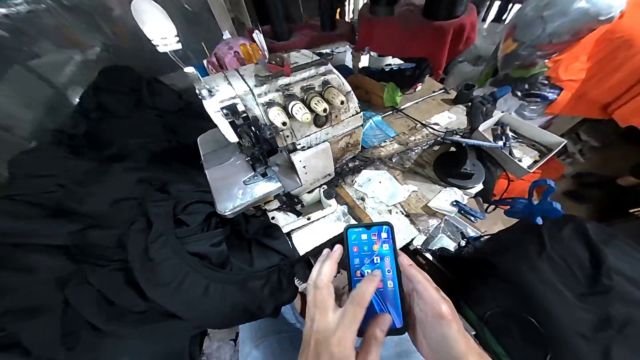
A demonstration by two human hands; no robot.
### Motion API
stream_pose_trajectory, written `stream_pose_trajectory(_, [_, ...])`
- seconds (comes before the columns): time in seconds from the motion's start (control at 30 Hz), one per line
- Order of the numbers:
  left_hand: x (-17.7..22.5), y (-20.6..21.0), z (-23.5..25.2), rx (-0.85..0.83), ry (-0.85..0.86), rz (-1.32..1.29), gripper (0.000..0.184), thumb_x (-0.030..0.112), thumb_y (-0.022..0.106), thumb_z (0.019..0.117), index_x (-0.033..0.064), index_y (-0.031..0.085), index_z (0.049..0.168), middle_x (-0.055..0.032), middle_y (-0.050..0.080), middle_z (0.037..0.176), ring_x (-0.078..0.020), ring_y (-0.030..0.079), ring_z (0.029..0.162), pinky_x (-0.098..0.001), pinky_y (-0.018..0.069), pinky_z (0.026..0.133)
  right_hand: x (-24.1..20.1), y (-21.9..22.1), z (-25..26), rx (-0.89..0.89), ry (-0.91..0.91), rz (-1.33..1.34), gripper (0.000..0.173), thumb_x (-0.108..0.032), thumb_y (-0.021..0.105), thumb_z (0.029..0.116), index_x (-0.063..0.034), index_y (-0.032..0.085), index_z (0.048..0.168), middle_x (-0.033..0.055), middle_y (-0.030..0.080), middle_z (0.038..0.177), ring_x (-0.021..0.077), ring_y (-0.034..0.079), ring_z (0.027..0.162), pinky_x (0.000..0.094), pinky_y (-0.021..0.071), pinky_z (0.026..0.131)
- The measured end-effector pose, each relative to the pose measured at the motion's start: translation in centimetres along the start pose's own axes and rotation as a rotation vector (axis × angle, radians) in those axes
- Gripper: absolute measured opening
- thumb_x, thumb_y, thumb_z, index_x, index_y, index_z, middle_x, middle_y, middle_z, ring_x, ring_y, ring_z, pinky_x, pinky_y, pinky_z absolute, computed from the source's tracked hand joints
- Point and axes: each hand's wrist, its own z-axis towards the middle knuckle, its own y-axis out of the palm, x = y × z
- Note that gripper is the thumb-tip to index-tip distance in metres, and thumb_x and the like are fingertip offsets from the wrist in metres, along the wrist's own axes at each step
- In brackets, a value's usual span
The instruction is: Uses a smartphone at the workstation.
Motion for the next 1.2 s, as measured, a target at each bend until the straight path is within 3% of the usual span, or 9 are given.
stream_pose_trajectory(0.1, [0.0, 0.9, 0.2, -0.067, 0.063, 0.194, 0.045, 0.053, 0.059, 0.0985, 0.0424, 0.059, 0.142, -0.0248, 0.027, 0.165, -0.0503, 0.02, 0.153, -0.0694, 0.0248, 0.121, -0.8, 0.9, -0.2, 0.056, 0.054, -0.038, 0.049, -0.032, 0.029, 0.1086, -0.0032, 0.053, 0.14, 0.0147, 0.066, 0.128, 0.0221, 0.065, 0.118, 0.0412, 0.0538, 0.103])
stream_pose_trajectory(0.2, [0.2, 0.8, 0.1, -0.108, 0.049, 0.264, 0.047, 0.057, 0.051, 0.1013, 0.0457, 0.054, 0.146, -0.023, 0.023, 0.168, -0.0521, 0.018, 0.153, -0.0744, 0.0233, 0.118, -0.3, 0.5, -0.3, 0.034, 0.04, -0.016, 0.052, -0.036, 0.031, 0.1091, -0.0014, 0.05, 0.143, 0.017, 0.063, 0.132, 0.0243, 0.064, 0.121, 0.0431, 0.0527, 0.105])
stream_pose_trajectory(0.27, [0.6, 0.3, 0.0, -0.06, 0.033, 0.195, 0.047, 0.056, 0.047, 0.1034, 0.0421, 0.053, 0.148, -0.0217, 0.026, 0.167, -0.0479, 0.02, 0.154, -0.0713, 0.0241, 0.119, -0.6, 0.6, -0.3, 0.043, 0.041, -0.037, 0.05, -0.031, 0.026, 0.1096, -0.0022, 0.051, 0.141, 0.0154, 0.064, 0.13, 0.0226, 0.064, 0.12, 0.0422, 0.053, 0.104])
stream_pose_trajectory(0.37, [0.2, -0.5, 0.2, 0.043, -0.008, 0.041, 0.04, 0.043, 0.055, 0.1023, 0.0239, 0.068, 0.135, -0.0238, 0.032, 0.163, -0.0426, 0.027, 0.153, -0.0618, 0.0327, 0.121, 0.1, -0.3, -0.3, -0.005, -0.002, -0.003, 0.056, -0.04, 0.031, 0.1095, -0.0025, 0.047, 0.148, 0.0195, 0.062, 0.135, 0.0286, 0.063, 0.124, 0.0477, 0.0521, 0.107])
stream_pose_trajectory(0.47, [-0.4, -0.9, 0.2, 0.12, -0.051, -0.026, 0.035, 0.035, 0.058, 0.1027, 0.0141, 0.071, 0.128, -0.0257, 0.04, 0.157, -0.0372, 0.042, 0.145, -0.0468, 0.0488, 0.112, 0.1, -0.3, -0.2, 0.018, 0.0, 0.005, 0.056, -0.041, 0.032, 0.1097, -0.0028, 0.047, 0.148, 0.0199, 0.062, 0.136, 0.0295, 0.063, 0.124, 0.0477, 0.0526, 0.106])
stream_pose_trajectory(0.77, [-1.4, -0.5, -0.2, 0.126, -0.075, -0.118, 0.033, 0.023, 0.065, 0.0995, 0.0082, 0.07, 0.128, -0.0231, 0.051, 0.147, -0.0296, 0.058, 0.13, -0.0361, 0.0614, 0.094, 0.0, -0.4, -0.2, 0.04, -0.013, 0.01, 0.055, -0.04, 0.032, 0.1099, -0.0031, 0.049, 0.147, 0.0205, 0.063, 0.135, 0.0305, 0.064, 0.123, 0.0498, 0.0526, 0.106])
stream_pose_trajectory(0.83, [-1.4, -0.4, -0.3, 0.122, -0.078, -0.135, 0.033, 0.022, 0.066, 0.099, 0.0076, 0.069, 0.129, -0.0232, 0.05, 0.147, -0.0294, 0.059, 0.13, -0.0377, 0.0606, 0.097, -0.1, -0.5, -0.1, 0.039, -0.013, -0.005, 0.055, -0.04, 0.031, 0.1093, -0.0045, 0.049, 0.148, 0.0198, 0.063, 0.135, 0.0302, 0.063, 0.123, 0.05, 0.0525, 0.106])
stream_pose_trajectory(1.03, [-1.6, -0.4, -0.2, 0.111, -0.08, -0.141, 0.035, 0.021, 0.065, 0.099, 0.0051, 0.068, 0.131, -0.0212, 0.051, 0.147, -0.0232, 0.065, 0.117, -0.0334, 0.0631, 0.087, -0.1, -0.3, -0.2, 0.039, -0.016, 0.023, 0.054, -0.039, 0.033, 0.1091, -0.0016, 0.051, 0.144, 0.0215, 0.063, 0.133, 0.0312, 0.064, 0.122, 0.0489, 0.0533, 0.105])
stream_pose_trajectory(1.2, [-1.6, -0.4, -0.4, 0.098, -0.094, -0.144, 0.036, 0.022, 0.065, 0.0992, 0.0073, 0.067, 0.132, -0.0199, 0.05, 0.148, -0.0232, 0.066, 0.116, -0.034, 0.0647, 0.085, 0.0, -0.4, -0.2, 0.033, -0.013, -0.017, 0.055, -0.042, 0.032, 0.109, -0.0053, 0.051, 0.146, 0.0203, 0.064, 0.134, 0.0307, 0.063, 0.123, 0.0496, 0.0521, 0.106])
